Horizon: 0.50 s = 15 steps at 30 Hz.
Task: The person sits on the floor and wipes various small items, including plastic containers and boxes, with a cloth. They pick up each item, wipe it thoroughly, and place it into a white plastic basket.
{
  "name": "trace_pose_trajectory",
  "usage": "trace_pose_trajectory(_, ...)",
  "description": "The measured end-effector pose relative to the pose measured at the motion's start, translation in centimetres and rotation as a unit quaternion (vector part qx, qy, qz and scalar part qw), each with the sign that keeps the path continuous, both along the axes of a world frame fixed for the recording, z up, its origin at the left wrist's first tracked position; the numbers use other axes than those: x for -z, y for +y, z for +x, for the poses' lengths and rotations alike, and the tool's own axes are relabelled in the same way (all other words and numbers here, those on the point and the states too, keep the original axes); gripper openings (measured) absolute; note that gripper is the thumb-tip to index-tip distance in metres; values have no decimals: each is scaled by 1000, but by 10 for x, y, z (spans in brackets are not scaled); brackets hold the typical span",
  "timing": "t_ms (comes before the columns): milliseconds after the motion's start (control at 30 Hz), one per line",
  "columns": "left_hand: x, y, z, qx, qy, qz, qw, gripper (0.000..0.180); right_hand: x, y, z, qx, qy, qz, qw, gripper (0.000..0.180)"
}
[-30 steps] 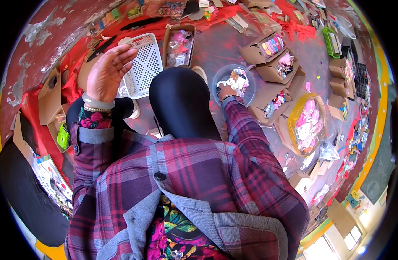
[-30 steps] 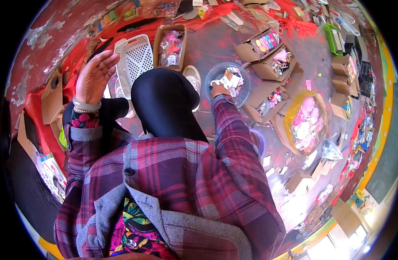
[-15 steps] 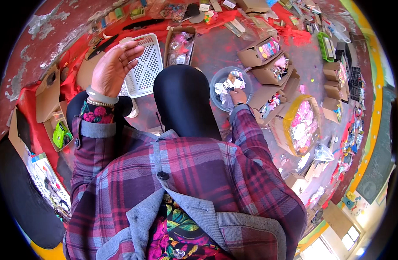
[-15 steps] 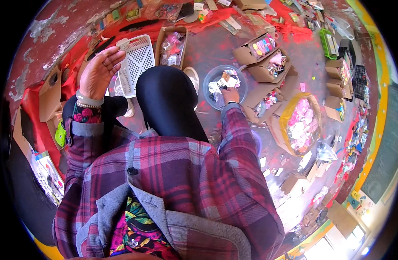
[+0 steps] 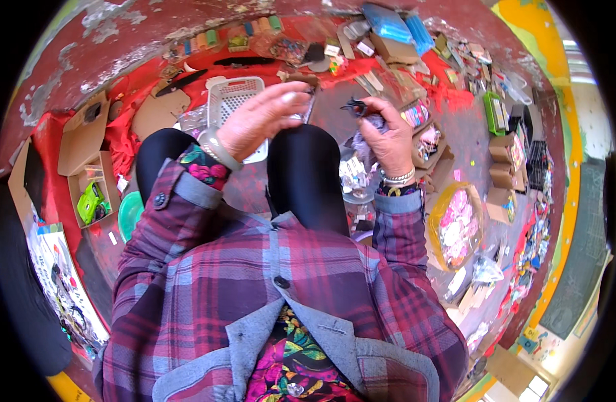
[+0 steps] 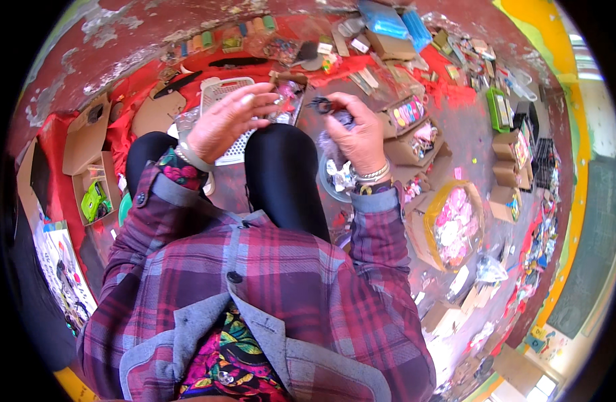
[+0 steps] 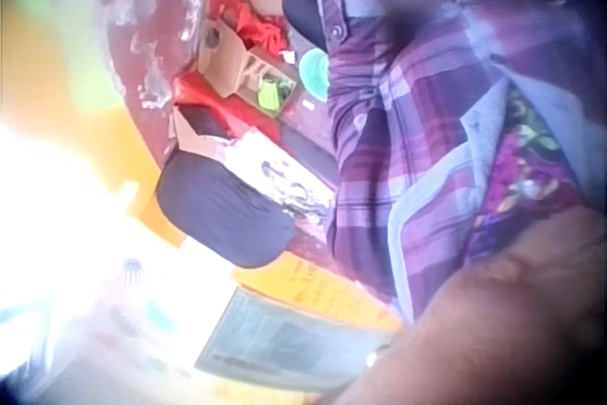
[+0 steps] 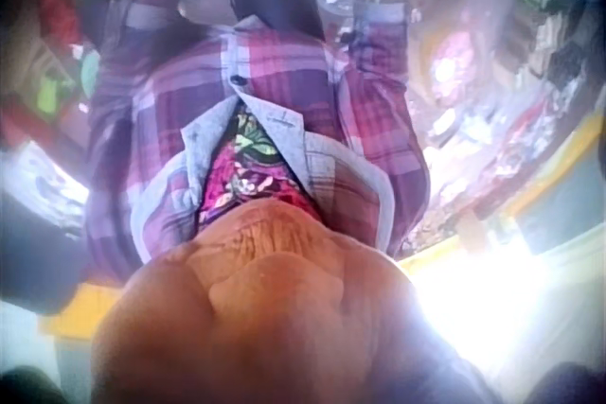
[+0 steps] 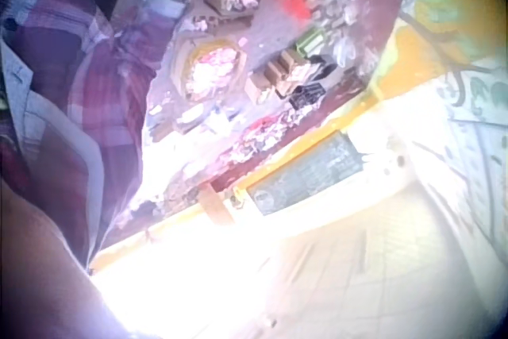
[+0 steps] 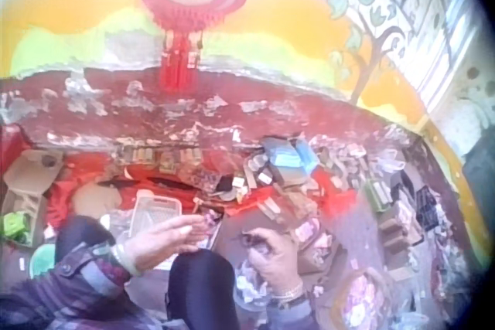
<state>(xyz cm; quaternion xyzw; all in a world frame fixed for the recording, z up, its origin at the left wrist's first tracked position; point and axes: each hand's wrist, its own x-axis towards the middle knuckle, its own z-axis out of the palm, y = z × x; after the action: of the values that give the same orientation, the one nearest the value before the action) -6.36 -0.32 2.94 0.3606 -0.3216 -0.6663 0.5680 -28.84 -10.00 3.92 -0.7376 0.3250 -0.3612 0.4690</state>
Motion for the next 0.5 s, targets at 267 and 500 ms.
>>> trace_pose_trajectory(267,-6,-1,11,-29,16,-116,993,48,-40,17,75,-98,78,-55,991,26)
trace_pose_trajectory(500,-13,1,27,-128,166,-26,977,37,-54,-8,90,-15,-179,267,947,21)
